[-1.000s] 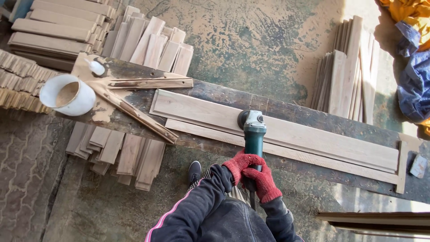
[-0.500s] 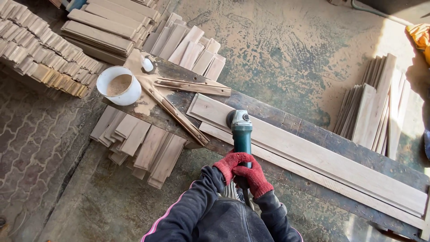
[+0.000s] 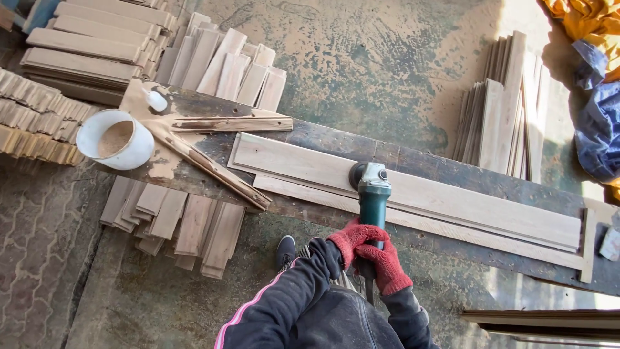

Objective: Sanding the surface of a wooden board using a power sander.

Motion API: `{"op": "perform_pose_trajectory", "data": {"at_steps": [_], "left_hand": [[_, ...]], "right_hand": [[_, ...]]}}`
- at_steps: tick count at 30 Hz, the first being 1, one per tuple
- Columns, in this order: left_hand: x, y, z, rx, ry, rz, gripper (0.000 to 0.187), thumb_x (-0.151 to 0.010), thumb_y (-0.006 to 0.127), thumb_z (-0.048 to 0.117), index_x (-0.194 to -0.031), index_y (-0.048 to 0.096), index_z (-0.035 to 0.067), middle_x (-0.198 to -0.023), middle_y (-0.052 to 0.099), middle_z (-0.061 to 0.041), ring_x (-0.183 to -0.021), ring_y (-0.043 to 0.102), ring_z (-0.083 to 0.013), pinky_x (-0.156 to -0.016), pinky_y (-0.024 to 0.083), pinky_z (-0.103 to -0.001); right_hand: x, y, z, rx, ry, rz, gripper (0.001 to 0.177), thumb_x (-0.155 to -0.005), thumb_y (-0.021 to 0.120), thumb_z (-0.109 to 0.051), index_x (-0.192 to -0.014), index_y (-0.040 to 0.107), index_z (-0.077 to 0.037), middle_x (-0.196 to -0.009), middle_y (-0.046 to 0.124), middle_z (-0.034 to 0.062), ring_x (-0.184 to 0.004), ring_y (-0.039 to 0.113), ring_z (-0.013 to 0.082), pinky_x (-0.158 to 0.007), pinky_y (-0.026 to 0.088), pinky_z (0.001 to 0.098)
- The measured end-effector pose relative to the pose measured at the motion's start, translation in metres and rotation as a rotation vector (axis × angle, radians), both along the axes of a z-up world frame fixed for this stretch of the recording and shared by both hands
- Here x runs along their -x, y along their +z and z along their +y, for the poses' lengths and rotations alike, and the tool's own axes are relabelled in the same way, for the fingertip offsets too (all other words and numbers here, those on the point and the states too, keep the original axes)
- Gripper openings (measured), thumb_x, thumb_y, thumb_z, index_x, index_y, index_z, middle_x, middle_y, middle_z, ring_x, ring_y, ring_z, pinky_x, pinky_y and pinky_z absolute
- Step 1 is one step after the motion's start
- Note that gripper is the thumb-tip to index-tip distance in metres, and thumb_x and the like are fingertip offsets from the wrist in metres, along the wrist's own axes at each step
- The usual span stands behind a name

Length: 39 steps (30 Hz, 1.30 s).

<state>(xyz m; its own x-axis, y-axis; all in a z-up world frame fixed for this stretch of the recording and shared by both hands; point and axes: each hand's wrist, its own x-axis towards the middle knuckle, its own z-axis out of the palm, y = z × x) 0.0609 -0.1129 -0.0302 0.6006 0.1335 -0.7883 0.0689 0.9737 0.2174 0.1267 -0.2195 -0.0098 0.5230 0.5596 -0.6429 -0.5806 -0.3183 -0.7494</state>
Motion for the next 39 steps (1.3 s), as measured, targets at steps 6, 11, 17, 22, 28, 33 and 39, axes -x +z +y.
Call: {"op": "perform_pose_trajectory", "data": {"at_steps": [6, 11, 17, 22, 28, 33, 39], "left_hand": [[0.01, 0.024, 0.004, -0.128, -0.113, -0.021, 0.053, -0.069, 0.082, 0.007, -0.12, 0.065, 0.006, -0.088, 0.068, -0.019, -0.063, 0.067, -0.0334, -0.054, 0.055, -0.043], [0.047, 0.011, 0.024, -0.295, -0.15, -0.053, 0.062, -0.072, 0.079, 0.023, -0.129, 0.062, 0.007, -0.103, 0.069, -0.018, -0.081, 0.066, -0.0287, -0.06, 0.056, -0.039], [0.092, 0.004, 0.057, -0.104, 0.189, 0.092, 0.068, -0.068, 0.088, -0.003, -0.131, 0.063, 0.003, -0.089, 0.068, -0.024, -0.067, 0.078, -0.0392, -0.07, 0.064, -0.049], [0.111, -0.029, 0.077, -0.076, 0.323, 0.087, 0.057, -0.072, 0.082, -0.004, -0.126, 0.065, 0.004, -0.084, 0.063, -0.021, -0.064, 0.078, -0.0377, -0.062, 0.066, -0.039], [0.097, -0.024, 0.063, -0.113, 0.253, 0.058, 0.053, -0.075, 0.08, -0.002, -0.126, 0.066, 0.005, -0.089, 0.065, -0.022, -0.064, 0.078, -0.0377, -0.066, 0.065, -0.043], [0.045, -0.055, 0.025, -0.074, 0.14, -0.039, 0.045, -0.081, 0.079, 0.003, -0.124, 0.065, 0.004, -0.094, 0.067, -0.023, -0.075, 0.077, -0.0451, -0.078, 0.061, -0.053], [-0.01, 0.027, -0.004, -0.205, -0.242, -0.1, 0.05, -0.076, 0.082, 0.013, -0.123, 0.066, 0.007, -0.1, 0.07, -0.017, -0.088, 0.071, -0.0352, -0.076, 0.06, -0.047]], "right_hand": [[-0.003, -0.016, -0.013, -0.001, 0.032, 0.062, 0.036, -0.072, 0.076, 0.004, -0.104, 0.062, 0.005, -0.073, 0.064, 0.0304, -0.051, 0.065, 0.0398, -0.039, 0.055, 0.0477], [0.02, -0.001, 0.02, 0.011, 0.177, 0.158, 0.053, -0.076, 0.074, 0.005, -0.126, 0.054, 0.003, -0.091, 0.065, 0.0265, -0.061, 0.065, 0.0347, -0.048, 0.054, 0.0409], [0.07, 0.036, 0.078, -0.045, 0.324, 0.022, 0.025, -0.067, 0.079, -0.006, -0.088, 0.069, 0.003, -0.058, 0.063, 0.0293, -0.044, 0.066, 0.0354, -0.035, 0.056, 0.0442], [0.086, 0.021, 0.1, -0.078, 0.4, 0.038, 0.027, -0.066, 0.081, -0.006, -0.092, 0.072, 0.0, -0.059, 0.063, 0.0301, -0.043, 0.065, 0.035, -0.034, 0.056, 0.0444], [0.077, 0.018, 0.084, -0.025, 0.333, 0.032, 0.028, -0.065, 0.082, -0.004, -0.091, 0.072, 0.0, -0.061, 0.065, 0.0297, -0.044, 0.066, 0.0367, -0.036, 0.057, 0.0461], [0.039, 0.006, 0.041, 0.011, 0.169, 0.01, 0.03, -0.066, 0.082, -0.002, -0.094, 0.07, 0.003, -0.065, 0.064, 0.0302, -0.047, 0.067, 0.0393, -0.037, 0.058, 0.0488], [-0.014, -0.011, -0.025, 0.018, -0.037, 0.083, 0.036, -0.076, 0.075, 0.0, -0.108, 0.06, 0.007, -0.076, 0.064, 0.0293, -0.055, 0.065, 0.0404, -0.042, 0.055, 0.0478]]}}
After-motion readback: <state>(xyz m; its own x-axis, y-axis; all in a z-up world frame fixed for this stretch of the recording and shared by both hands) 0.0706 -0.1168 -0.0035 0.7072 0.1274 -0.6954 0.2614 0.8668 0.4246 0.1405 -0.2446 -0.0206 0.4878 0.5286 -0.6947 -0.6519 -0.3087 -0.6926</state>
